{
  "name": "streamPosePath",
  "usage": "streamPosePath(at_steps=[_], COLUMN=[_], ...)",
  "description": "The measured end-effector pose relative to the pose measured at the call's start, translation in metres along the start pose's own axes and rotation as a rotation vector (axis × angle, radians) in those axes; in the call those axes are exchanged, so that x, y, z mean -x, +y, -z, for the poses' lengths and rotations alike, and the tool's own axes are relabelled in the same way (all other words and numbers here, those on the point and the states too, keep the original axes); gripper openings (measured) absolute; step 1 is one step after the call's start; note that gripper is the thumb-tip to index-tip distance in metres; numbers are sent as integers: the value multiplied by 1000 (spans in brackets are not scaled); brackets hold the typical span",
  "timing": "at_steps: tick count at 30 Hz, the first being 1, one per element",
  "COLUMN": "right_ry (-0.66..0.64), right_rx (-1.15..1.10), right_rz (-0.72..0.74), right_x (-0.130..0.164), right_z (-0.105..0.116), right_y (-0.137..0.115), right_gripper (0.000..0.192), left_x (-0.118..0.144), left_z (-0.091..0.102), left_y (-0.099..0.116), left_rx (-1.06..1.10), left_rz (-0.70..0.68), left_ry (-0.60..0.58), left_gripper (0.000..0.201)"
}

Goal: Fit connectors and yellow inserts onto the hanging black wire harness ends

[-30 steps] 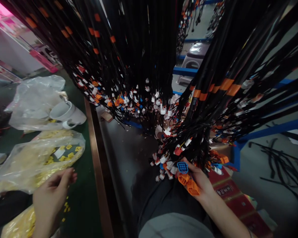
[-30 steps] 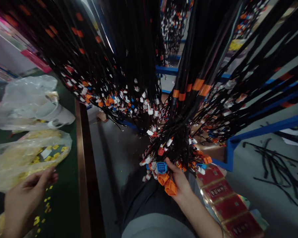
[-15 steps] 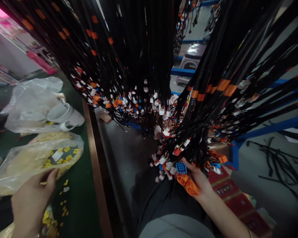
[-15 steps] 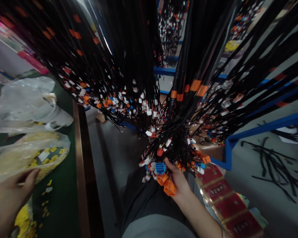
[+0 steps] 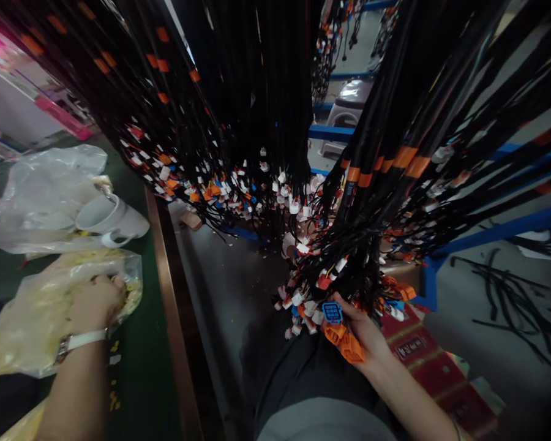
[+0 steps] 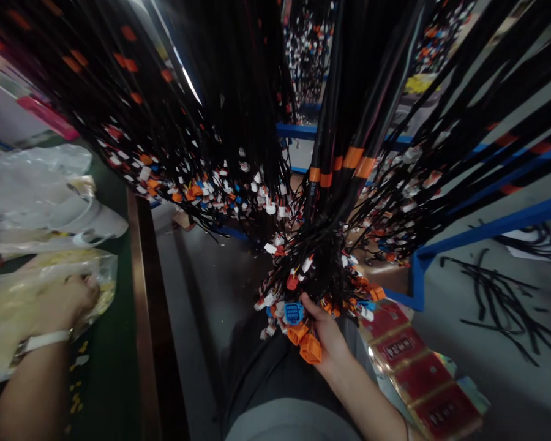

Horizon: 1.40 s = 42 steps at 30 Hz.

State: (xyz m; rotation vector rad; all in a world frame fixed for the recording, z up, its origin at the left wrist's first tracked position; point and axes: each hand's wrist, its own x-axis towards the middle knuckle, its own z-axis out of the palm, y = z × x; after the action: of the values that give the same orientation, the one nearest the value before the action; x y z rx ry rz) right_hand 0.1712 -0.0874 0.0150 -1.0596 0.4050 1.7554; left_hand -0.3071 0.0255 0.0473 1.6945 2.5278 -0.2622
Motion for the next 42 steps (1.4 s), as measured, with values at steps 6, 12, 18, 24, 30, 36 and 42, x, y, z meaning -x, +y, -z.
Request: streamPosePath(at_steps=[6,12,18,24,30,36,42], right_ry=[38,17,10,0,-32,-122,-271], right_rx=[-23,-7,14,23,22,281,403], right_rz=[-6,-11,-40,-40,12,146,188], right_x=[2,3,2,-1,-3,3,2], right_z=[-3,-3,1,5,16,22,24], right_y=[0,-1,-1,2,6,9,10], right_gripper=[20,17,19,10,7,29,37], left_x=[14,10,22,61,96,138,152], left_z=[8,5,25,63,61,15,-8], left_y=[11,-1,11,54,134,223,262], left_rx=[-231,-195,409,1541,2135,1768,1679], left_rz=[94,118,368,171,174,-25,-104], left_ry=[-66,-43,228,-78,-793,-1416,-1377], left_gripper=[67,58,26,26,30,16,30])
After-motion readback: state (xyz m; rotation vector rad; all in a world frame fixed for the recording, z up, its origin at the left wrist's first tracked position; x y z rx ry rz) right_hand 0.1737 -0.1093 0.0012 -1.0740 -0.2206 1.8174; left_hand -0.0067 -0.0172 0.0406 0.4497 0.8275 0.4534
